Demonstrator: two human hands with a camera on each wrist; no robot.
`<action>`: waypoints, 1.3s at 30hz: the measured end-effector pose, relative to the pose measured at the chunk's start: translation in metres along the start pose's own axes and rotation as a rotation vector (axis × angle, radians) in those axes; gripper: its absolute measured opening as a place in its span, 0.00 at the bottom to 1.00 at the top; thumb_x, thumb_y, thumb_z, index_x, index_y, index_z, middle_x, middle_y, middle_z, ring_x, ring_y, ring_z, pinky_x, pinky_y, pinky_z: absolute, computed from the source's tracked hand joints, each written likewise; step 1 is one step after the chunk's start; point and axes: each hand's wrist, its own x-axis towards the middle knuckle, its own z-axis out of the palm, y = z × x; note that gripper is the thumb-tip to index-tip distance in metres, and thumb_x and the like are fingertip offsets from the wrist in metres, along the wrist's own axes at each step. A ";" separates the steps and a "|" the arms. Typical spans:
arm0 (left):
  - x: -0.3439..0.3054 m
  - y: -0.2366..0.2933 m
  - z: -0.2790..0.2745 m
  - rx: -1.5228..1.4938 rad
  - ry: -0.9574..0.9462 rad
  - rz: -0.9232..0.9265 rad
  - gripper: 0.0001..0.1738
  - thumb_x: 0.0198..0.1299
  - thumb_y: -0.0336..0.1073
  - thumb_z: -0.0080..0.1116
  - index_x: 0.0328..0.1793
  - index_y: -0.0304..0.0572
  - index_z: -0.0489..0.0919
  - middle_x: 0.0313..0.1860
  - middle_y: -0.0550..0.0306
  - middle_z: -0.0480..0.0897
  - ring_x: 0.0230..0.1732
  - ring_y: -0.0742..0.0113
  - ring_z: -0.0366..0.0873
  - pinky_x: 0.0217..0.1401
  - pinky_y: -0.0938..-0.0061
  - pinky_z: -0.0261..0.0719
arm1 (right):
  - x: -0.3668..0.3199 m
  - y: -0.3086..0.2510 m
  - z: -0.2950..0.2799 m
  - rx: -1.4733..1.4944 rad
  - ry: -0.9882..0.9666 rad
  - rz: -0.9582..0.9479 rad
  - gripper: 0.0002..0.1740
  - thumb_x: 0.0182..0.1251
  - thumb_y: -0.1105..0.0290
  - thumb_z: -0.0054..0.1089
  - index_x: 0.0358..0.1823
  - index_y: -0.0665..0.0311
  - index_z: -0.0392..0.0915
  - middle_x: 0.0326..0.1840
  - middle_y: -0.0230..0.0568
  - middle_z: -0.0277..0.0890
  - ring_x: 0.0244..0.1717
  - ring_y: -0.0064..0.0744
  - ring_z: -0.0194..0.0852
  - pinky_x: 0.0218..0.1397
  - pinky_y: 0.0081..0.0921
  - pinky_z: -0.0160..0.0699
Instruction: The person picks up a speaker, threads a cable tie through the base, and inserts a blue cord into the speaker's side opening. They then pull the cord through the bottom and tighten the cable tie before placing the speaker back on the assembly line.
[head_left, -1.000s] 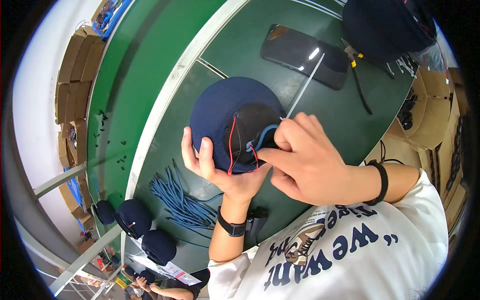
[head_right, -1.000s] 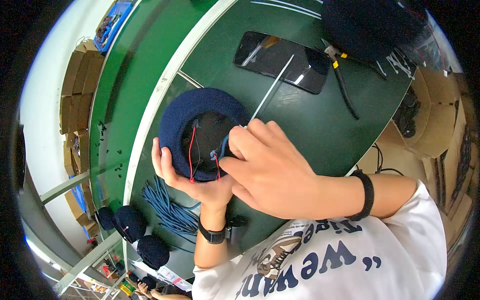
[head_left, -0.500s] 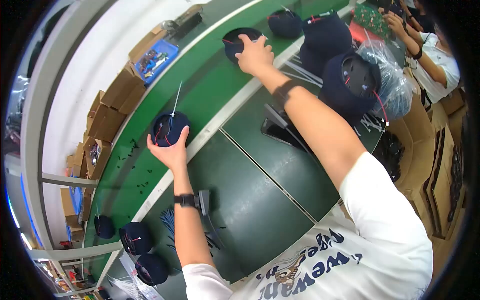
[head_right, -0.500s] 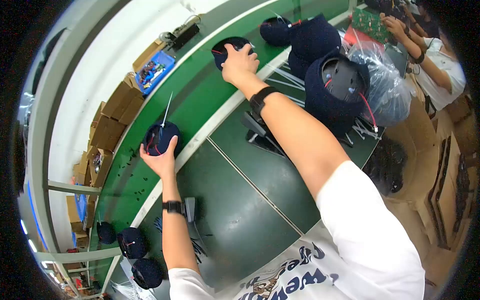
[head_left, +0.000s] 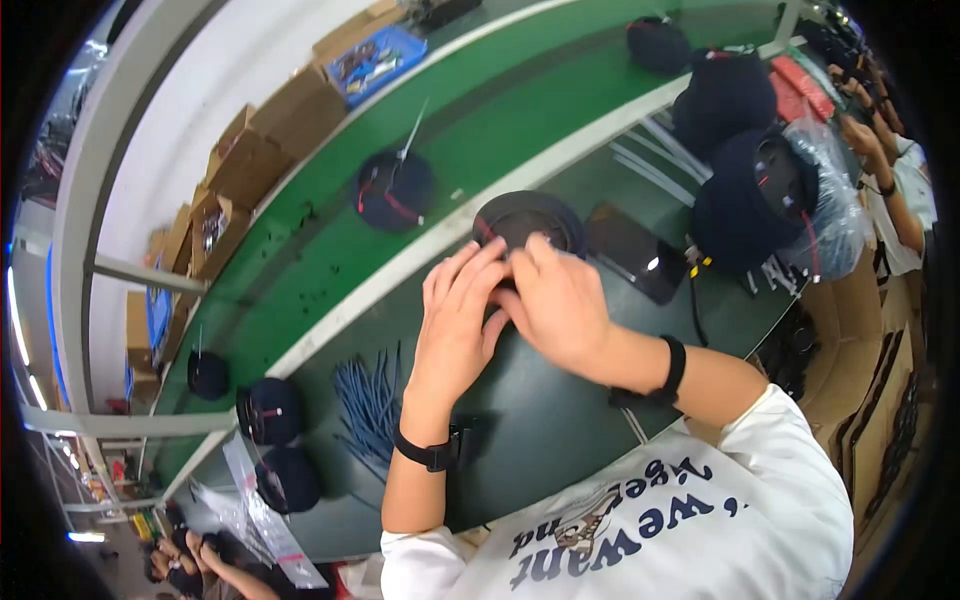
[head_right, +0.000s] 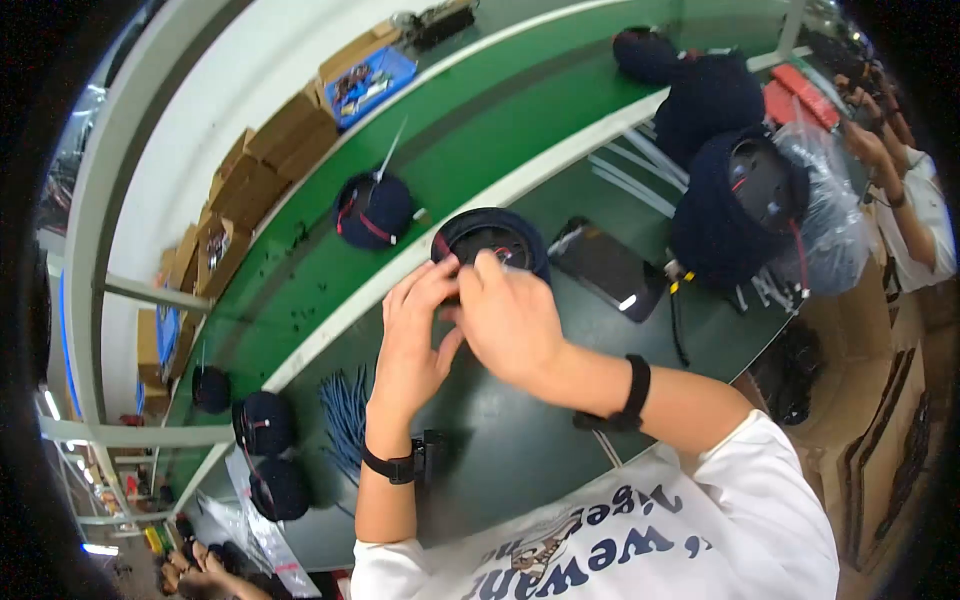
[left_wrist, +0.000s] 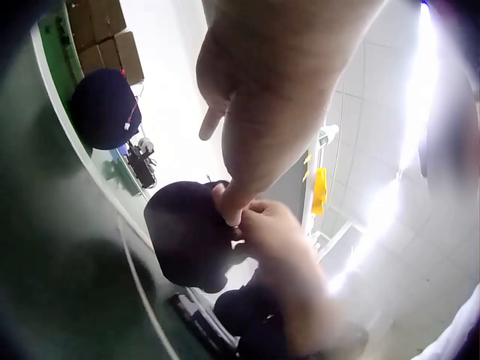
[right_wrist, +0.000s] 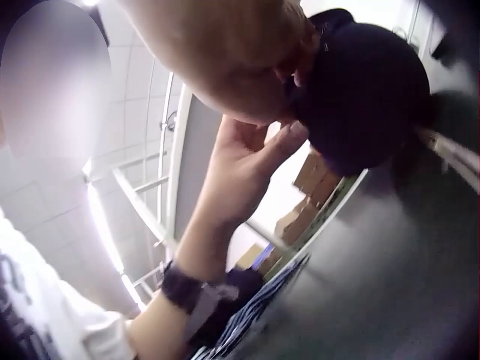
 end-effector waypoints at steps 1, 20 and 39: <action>-0.019 -0.001 0.002 -0.075 0.018 -0.031 0.34 0.49 0.25 0.77 0.65 0.48 0.80 0.71 0.58 0.82 0.74 0.44 0.74 0.76 0.50 0.71 | -0.017 -0.007 0.000 0.045 -0.032 -0.042 0.19 0.66 0.59 0.74 0.44 0.67 0.79 0.42 0.47 0.74 0.35 0.47 0.86 0.36 0.40 0.85; -0.032 0.029 0.004 -0.153 0.015 0.083 0.13 0.51 0.30 0.80 0.44 0.47 0.90 0.40 0.63 0.84 0.47 0.60 0.83 0.62 0.58 0.75 | -0.063 0.039 -0.052 0.859 -0.213 0.042 0.12 0.63 0.82 0.70 0.48 0.67 0.86 0.35 0.38 0.85 0.32 0.23 0.86 0.36 0.21 0.83; -0.031 0.030 0.024 -0.123 0.165 0.221 0.16 0.45 0.29 0.80 0.44 0.43 0.92 0.39 0.61 0.86 0.45 0.61 0.86 0.53 0.61 0.81 | -0.081 0.041 -0.025 1.179 -0.188 0.230 0.08 0.65 0.82 0.72 0.44 0.70 0.86 0.40 0.42 0.88 0.38 0.26 0.85 0.43 0.23 0.83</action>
